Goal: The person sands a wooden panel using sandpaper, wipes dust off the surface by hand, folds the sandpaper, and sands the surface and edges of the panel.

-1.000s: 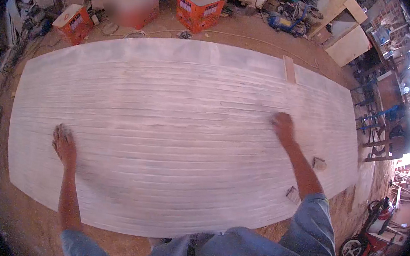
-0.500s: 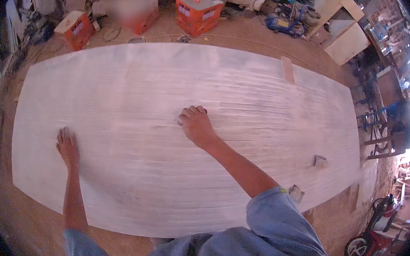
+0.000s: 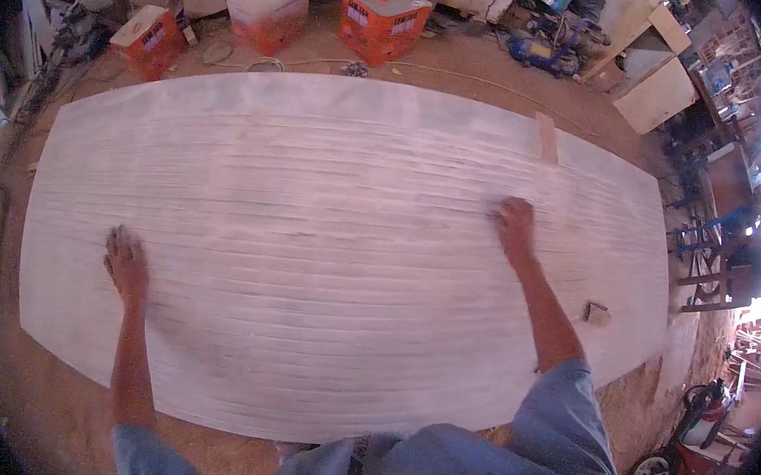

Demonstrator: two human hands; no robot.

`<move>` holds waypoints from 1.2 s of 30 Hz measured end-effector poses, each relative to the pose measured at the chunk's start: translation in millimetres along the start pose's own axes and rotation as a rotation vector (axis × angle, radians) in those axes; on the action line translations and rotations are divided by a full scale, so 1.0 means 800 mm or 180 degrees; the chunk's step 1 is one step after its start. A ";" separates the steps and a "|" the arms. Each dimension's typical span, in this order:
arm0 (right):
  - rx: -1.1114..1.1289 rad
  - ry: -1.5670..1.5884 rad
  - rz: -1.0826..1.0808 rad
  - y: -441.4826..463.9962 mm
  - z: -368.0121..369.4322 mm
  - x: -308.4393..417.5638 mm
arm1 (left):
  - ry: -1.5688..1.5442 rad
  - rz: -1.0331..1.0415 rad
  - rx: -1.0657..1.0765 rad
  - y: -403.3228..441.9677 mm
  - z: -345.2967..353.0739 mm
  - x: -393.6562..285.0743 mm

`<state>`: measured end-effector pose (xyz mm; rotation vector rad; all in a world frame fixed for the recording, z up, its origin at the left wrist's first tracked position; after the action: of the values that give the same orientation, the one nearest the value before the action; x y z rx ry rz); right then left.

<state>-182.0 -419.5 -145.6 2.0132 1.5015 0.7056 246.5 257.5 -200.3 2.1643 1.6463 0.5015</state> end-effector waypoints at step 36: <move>0.1156 0.0565 -0.0186 0.083 0.155 0.259 | -0.0119 -0.0227 0.0189 0.001 -0.012 -0.011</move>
<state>-0.5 -248.9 -170.4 2.2027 1.8988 0.6373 239.9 249.4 -192.1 2.1348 1.7319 0.3941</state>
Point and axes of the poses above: each hand's wrist, its own y-axis towards the middle knuckle, its own z-axis out of the palm, x = y × z, the point moved 9 cm from there along y, towards the middle knuckle, and after that the axes turned 12 degrees about -x, right-handed, at the moved point
